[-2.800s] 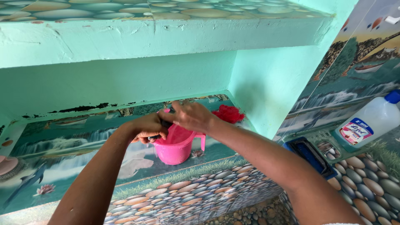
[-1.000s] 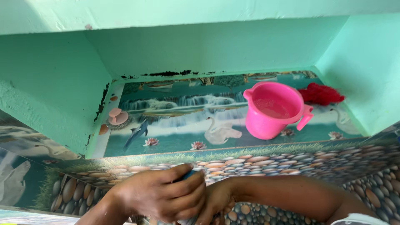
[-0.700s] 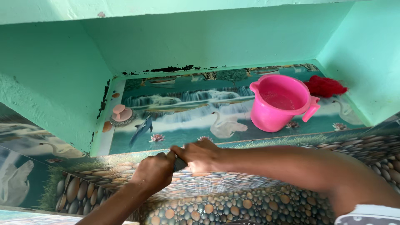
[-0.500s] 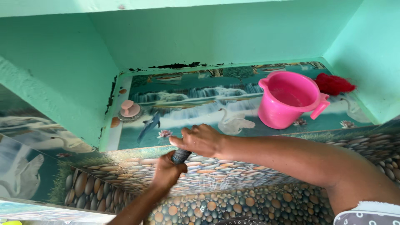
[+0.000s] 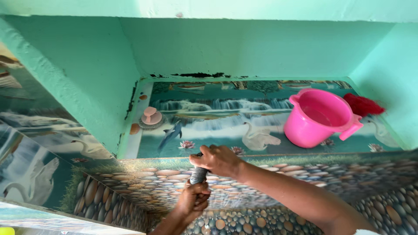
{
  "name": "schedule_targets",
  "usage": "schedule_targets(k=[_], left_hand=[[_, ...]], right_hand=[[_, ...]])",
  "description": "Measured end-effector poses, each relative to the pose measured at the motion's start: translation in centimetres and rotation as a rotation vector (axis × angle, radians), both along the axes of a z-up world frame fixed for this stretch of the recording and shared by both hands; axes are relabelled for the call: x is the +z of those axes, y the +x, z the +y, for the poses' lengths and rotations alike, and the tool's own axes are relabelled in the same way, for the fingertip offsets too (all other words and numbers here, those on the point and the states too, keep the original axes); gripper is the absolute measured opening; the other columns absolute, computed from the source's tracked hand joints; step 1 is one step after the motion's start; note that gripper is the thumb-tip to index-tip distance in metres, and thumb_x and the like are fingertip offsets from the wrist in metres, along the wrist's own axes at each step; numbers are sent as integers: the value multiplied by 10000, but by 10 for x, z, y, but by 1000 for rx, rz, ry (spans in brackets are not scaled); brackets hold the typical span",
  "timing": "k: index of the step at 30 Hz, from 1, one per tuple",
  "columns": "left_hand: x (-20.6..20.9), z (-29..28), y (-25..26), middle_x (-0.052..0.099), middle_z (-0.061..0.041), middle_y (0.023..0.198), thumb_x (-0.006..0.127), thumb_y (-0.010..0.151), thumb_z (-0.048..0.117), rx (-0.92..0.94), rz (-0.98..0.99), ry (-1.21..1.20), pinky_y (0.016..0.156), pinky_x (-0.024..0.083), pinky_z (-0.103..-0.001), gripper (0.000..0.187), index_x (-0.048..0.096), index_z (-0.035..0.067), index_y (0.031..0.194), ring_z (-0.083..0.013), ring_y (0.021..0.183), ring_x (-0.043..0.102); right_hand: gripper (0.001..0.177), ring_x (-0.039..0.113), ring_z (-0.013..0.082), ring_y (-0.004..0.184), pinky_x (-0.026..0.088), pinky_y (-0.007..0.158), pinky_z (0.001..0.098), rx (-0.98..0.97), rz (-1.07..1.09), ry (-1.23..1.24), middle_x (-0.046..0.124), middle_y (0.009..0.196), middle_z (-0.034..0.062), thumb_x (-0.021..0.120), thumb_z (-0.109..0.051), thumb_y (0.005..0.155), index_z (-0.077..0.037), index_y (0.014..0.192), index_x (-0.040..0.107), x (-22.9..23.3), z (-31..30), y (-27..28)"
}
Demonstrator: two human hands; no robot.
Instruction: The person wipes a tiled shelf using a cloth and a pink bucket of water, then scrubs a cleaning rag in the bucket and continues wiping the tiled surface.
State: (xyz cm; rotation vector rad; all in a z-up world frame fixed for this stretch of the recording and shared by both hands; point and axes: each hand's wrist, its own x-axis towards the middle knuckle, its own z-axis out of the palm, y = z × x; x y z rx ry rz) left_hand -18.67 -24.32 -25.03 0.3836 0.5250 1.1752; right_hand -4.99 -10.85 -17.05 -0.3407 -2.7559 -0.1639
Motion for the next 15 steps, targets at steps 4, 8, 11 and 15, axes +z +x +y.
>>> schedule_targets(k=[4, 8, 11, 15], left_hand=[[31, 5, -68, 702, -65, 925, 826, 838, 301, -493, 1373, 249, 593, 482, -360, 512, 557, 140, 1242, -189, 697, 598], [93, 10, -73, 707, -49, 1189, 711, 931, 495, -624, 1491, 585, 972, 538, -415, 564, 594, 130, 1344, -216, 1117, 683], [144, 31, -52, 766, -113, 1143, 755, 912, 420, -225, 1665, 848, 886, 553, -419, 476, 677, 111, 1266, -274, 1044, 684], [176, 47, -21, 770, -91, 1054, 769, 860, 327, -200, 1599, 473, 740, 602, -375, 512, 608, 119, 1300, -246, 852, 795]], right_hand=[[702, 701, 275, 673, 555, 501, 357, -166, -269, -485, 610, 968, 181, 756, -103, 871, -110, 1491, 427, -37, -35, 23], [858, 688, 295, 839, 553, 649, 352, 121, 177, -623, 653, 1055, 175, 968, -347, 745, -58, 1365, 451, -10, -50, 53], [676, 643, 164, 702, 544, 593, 287, -23, 263, -1281, 674, 967, 109, 832, -294, 840, -63, 1358, 464, 39, -48, 72], [354, 641, 99, 634, 550, 563, 271, -186, 746, -1565, 674, 834, 29, 698, -249, 970, 4, 1208, 630, 66, -39, 96]])
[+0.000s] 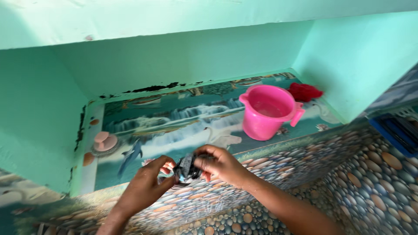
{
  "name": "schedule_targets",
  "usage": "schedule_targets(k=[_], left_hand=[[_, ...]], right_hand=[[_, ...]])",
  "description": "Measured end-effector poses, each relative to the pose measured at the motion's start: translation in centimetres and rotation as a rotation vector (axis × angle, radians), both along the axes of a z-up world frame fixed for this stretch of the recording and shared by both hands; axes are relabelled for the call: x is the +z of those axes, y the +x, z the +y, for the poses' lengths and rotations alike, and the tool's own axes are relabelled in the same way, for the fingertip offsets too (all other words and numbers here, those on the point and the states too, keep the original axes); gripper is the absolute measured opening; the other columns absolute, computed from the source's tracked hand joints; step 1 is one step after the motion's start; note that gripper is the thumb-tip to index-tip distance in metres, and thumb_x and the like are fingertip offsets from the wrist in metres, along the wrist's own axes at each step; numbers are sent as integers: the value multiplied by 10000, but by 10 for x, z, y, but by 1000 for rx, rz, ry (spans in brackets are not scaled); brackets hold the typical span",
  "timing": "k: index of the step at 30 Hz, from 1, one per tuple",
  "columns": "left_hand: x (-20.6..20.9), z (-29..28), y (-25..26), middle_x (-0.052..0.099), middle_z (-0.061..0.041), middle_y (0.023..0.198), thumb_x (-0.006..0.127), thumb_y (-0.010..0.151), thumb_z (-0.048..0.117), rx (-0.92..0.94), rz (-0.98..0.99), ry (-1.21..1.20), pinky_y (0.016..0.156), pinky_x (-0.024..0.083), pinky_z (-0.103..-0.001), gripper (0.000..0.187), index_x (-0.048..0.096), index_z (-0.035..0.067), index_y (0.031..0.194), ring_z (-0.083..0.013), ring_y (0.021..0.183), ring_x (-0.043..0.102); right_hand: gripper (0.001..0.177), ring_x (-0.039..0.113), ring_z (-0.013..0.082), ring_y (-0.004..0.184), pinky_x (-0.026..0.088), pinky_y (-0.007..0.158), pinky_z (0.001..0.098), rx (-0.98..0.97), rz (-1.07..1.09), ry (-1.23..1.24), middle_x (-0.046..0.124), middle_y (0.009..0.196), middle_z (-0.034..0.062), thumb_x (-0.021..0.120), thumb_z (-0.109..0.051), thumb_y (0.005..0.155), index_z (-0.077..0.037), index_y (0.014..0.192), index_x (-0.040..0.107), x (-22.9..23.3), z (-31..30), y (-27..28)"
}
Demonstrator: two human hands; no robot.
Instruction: The person wipes a tiled shelf using a cloth and a pink bucket of water, then scrubs a cleaning rag in the bucket and continues wiping the tiled surface.
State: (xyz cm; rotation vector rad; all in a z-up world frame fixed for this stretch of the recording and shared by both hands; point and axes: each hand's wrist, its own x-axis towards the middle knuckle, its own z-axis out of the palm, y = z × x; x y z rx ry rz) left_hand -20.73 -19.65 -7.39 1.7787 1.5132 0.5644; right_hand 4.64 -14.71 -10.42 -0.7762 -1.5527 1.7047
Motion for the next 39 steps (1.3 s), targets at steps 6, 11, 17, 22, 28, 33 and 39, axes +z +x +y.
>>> schedule_targets(k=[6, 11, 17, 22, 28, 33, 39], left_hand=[[-48, 35, 39, 744, -130, 1022, 669, 946, 167, -52, -351, 486, 673, 579, -334, 430, 516, 59, 1333, -197, 871, 735], [-25, 80, 33, 616, -101, 1048, 523, 1115, 153, 331, -1014, 445, 729, 548, -354, 185, 455, 61, 1261, -179, 887, 620], [50, 145, 75, 583, -68, 1222, 453, 1088, 122, 424, -1388, 509, 888, 579, -396, 267, 382, 131, 1346, -162, 1008, 652], [109, 237, 102, 579, -125, 1338, 534, 1077, 60, 174, -1075, 609, 1042, 540, -433, 344, 483, 71, 1418, -220, 1155, 638], [136, 305, 177, 617, -110, 1390, 569, 1063, 93, 17, 423, 890, 1089, 520, -418, 349, 573, 92, 1412, -243, 1239, 631], [118, 340, 216, 610, -112, 1395, 570, 1058, 99, 136, 636, 782, 1090, 512, -422, 357, 568, 90, 1416, -247, 1245, 622], [120, 378, 212, 602, -114, 1401, 571, 1052, 105, 259, 660, 746, 1091, 501, -427, 368, 563, 87, 1419, -252, 1251, 610]], right_hand=[[207, 575, 99, 598, 495, 517, 272, -180, 323, 18, 619, 807, 35, 643, -197, 1051, 7, 1076, 621, 8, 16, 29], [215, 486, 93, 729, 464, 636, 288, -450, 24, 564, 516, 865, -3, 565, -224, 1149, -9, 1156, 583, 53, 66, 75], [225, 600, 157, 798, 537, 666, 317, -483, -224, 680, 553, 954, 20, 480, -239, 1094, -52, 1215, 509, 130, 150, 92], [234, 570, 154, 709, 510, 580, 312, -415, -57, 260, 546, 918, 7, 482, -255, 1083, -116, 1268, 519, 151, 270, 112], [244, 573, 162, 740, 512, 603, 323, -519, -175, 592, 547, 949, 16, 481, -254, 1083, -118, 1282, 519, 125, 426, 184], [253, 576, 169, 765, 513, 622, 331, -601, -413, 784, 548, 974, 23, 480, -254, 1083, -120, 1293, 519, 63, 490, 197], [263, 579, 177, 796, 515, 646, 342, -692, -523, 850, 549, 1005, 32, 478, -253, 1083, -121, 1307, 519, 34, 544, 208]])
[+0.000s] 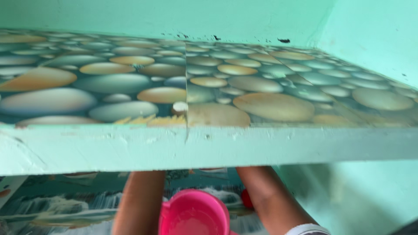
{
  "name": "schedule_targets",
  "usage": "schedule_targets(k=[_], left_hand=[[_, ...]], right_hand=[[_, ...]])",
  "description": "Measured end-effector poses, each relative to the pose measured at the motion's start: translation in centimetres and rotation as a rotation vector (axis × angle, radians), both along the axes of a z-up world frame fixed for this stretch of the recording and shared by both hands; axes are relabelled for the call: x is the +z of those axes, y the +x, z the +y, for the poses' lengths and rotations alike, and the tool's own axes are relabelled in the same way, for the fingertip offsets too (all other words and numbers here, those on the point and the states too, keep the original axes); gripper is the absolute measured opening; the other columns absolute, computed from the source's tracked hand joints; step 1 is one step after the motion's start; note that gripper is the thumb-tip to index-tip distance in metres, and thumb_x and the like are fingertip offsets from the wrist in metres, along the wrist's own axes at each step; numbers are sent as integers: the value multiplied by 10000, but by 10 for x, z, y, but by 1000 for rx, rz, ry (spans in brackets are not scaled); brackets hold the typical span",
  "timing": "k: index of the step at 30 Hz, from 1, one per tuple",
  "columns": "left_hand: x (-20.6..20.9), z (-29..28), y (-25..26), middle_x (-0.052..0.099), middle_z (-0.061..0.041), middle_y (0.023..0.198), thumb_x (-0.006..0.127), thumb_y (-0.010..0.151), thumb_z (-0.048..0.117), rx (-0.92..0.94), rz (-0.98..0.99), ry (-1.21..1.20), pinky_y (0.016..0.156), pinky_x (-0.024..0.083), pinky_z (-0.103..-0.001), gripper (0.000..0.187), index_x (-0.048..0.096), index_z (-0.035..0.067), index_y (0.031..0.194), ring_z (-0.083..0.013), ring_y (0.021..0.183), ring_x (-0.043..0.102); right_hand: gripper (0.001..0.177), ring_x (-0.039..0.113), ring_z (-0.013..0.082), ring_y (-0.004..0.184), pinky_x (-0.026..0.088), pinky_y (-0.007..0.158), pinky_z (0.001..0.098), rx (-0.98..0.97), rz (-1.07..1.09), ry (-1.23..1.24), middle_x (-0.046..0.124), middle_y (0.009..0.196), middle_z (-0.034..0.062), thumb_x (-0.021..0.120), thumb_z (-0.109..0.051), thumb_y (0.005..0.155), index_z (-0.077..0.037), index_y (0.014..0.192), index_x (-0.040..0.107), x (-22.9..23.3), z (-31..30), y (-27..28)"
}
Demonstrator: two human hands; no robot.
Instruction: The person wipes a tiled shelf using a cloth and a pink bucket of water, then scrubs a cleaning rag in the bucket and continues wiping the tiled surface.
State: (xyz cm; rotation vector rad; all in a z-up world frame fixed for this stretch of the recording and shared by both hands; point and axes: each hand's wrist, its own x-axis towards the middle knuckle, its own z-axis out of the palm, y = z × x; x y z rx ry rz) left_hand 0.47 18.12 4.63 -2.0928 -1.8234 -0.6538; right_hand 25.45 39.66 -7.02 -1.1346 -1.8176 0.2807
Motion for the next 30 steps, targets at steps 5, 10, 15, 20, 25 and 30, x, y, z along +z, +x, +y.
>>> schedule_targets(k=[5, 10, 15, 20, 25, 30], left_hand=[[-30, 4, 10, 596, -115, 1406, 573, 1047, 111, -12, -61, -60, 1092, 493, -431, 376, 558, 84, 1423, -256, 1257, 600], [-38, -6, 17, 589, -117, 1411, 574, 1042, 116, -63, -112, -80, 1093, 484, -435, 385, 553, 82, 1426, -260, 1263, 591], [-34, 15, 33, 583, -118, 1416, 575, 1038, 121, -102, -333, 45, 1094, 476, -439, 394, 548, 80, 1429, -265, 1268, 581], [38, 73, 37, 576, -120, 1421, 576, 1033, 127, -83, -425, 170, 1095, 467, -444, 404, 543, 77, 1432, -269, 1274, 571], [31, 101, 71, 569, -121, 1426, 577, 1028, 132, -85, -378, 81, 1096, 459, -448, 413, 538, 75, 1435, -273, 1279, 562], [8, 120, 106, 563, -123, 1431, 579, 1023, 138, -106, -306, -23, 1097, 450, -452, 423, 533, 73, 1438, -277, 1285, 552]], right_hand=[[272, 582, 184, 822, 517, 665, 350, -51, -32, -28, 550, 1031, 39, 477, -253, 1083, -123, 1318, 519, -37, -10, 14], [281, 584, 191, 847, 519, 684, 359, -51, -79, 24, 551, 1056, 47, 476, -252, 1083, -124, 1330, 519, -34, -25, 8], [291, 587, 198, 873, 520, 703, 367, -62, -167, 5, 552, 1082, 54, 474, -252, 1083, -126, 1341, 519, -71, -53, 42], [300, 589, 205, 899, 522, 722, 376, -70, -144, 41, 553, 1107, 62, 473, -251, 1083, -127, 1353, 519, -71, -47, 50], [310, 592, 212, 924, 524, 742, 385, -107, -110, 77, 554, 1133, 69, 472, -251, 1083, -129, 1364, 519, -66, -32, 75], [320, 595, 219, 950, 525, 761, 393, -183, -58, 99, 555, 1158, 76, 470, -250, 1083, -130, 1375, 519, -66, -19, 115]])
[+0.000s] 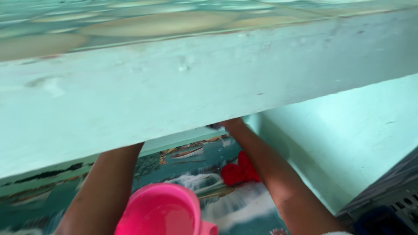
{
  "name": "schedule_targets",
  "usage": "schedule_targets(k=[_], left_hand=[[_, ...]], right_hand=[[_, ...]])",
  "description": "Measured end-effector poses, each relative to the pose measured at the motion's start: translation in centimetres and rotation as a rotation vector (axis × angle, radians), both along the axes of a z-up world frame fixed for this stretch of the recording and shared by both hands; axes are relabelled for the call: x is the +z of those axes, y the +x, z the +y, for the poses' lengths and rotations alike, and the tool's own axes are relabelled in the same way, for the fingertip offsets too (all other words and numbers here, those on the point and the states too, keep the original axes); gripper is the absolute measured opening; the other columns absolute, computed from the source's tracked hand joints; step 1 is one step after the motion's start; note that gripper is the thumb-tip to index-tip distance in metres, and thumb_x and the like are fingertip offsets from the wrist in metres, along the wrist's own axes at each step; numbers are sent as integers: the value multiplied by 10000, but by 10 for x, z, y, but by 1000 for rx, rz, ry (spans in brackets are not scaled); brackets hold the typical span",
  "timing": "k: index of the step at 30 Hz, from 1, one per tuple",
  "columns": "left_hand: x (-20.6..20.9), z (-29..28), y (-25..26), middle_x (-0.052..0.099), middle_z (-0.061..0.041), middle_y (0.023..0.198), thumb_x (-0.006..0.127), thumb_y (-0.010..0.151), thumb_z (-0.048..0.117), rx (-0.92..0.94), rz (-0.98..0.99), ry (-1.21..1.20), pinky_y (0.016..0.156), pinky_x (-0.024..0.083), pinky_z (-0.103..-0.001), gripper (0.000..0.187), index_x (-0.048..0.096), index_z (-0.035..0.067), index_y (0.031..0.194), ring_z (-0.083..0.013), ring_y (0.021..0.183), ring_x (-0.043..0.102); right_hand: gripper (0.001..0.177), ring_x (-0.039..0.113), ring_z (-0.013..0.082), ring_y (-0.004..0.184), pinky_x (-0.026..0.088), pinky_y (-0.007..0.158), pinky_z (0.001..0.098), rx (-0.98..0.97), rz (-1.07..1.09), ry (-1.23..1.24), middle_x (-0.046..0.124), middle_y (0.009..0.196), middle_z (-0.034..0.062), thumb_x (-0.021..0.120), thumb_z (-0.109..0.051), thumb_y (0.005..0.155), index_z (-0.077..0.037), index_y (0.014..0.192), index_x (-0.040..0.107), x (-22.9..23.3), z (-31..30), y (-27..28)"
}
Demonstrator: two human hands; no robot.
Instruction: The person wipes a tiled shelf using a cloth and a pink bucket of water, then scrubs a cleaning rag in the bucket and continues wiping the tiled surface.
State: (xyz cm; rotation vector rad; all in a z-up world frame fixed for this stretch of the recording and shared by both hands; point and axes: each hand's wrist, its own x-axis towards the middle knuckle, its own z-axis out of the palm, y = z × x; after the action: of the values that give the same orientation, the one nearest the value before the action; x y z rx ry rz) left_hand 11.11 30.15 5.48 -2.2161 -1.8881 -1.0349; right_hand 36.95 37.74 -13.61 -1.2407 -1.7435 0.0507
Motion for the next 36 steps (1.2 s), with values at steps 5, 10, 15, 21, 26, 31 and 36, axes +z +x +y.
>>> schedule_targets(k=[5, 10, 15, 21, 26, 31, 36], left_hand=[[-10, 21, 28, 556, -124, 1436, 580, 1018, 143, -6, 24, -45, 1098, 442, -456, 433, 529, 70, 1442, -281, 1291, 542], [3, 50, 56, 549, -126, 1441, 581, 1013, 148, -38, 55, -44, 1099, 433, -460, 443, 524, 68, 1445, -285, 1296, 533], [-14, 63, 84, 543, -127, 1446, 582, 1008, 154, -78, 53, -56, 1100, 425, -465, 453, 519, 66, 1448, -289, 1302, 523], [-40, 47, 86, 535, -129, 1452, 584, 1002, 160, -127, -28, -31, 1101, 415, -470, 465, 513, 63, 1452, -294, 1309, 511], [-20, 13, 50, 528, -131, 1457, 585, 997, 166, -177, -184, 84, 1102, 406, -474, 476, 508, 61, 1455, -298, 1314, 502], [25, -27, -24, 522, -132, 1462, 586, 992, 171, -177, -359, 248, 1103, 398, -478, 486, 503, 58, 1458, -302, 1320, 492], [39, -83, -134, 515, -134, 1467, 587, 987, 176, -122, -487, 369, 1104, 389, -482, 497, 498, 56, 1461, -307, 1325, 482]], right_hand=[[329, 597, 225, 976, 527, 780, 402, -89, 46, 27, 556, 1184, 84, 469, -250, 1083, -132, 1387, 519, -3, 9, 55], [339, 600, 232, 1001, 529, 799, 411, -176, 116, 81, 557, 1210, 91, 468, -249, 1083, -133, 1398, 519, 6, 24, 90], [350, 602, 239, 1027, 530, 819, 419, -163, 74, 73, 558, 1235, 99, 467, -249, 1083, -135, 1409, 518, -11, 24, 66], [362, 606, 247, 1058, 532, 842, 430, -106, -22, 42, 559, 1266, 108, 465, -248, 1083, -137, 1423, 518, -35, -4, 13], [372, 608, 254, 1083, 534, 861, 438, -78, -48, 34, 560, 1291, 115, 464, -247, 1083, -138, 1434, 518, -18, -26, -3], [382, 611, 261, 1109, 536, 880, 447, -38, -45, 105, 561, 1317, 122, 463, -247, 1083, -140, 1446, 518, 23, -31, -32], [393, 613, 268, 1134, 537, 899, 455, 36, -30, 179, 562, 1342, 130, 461, -246, 1083, -141, 1457, 518, 56, -38, -125]])
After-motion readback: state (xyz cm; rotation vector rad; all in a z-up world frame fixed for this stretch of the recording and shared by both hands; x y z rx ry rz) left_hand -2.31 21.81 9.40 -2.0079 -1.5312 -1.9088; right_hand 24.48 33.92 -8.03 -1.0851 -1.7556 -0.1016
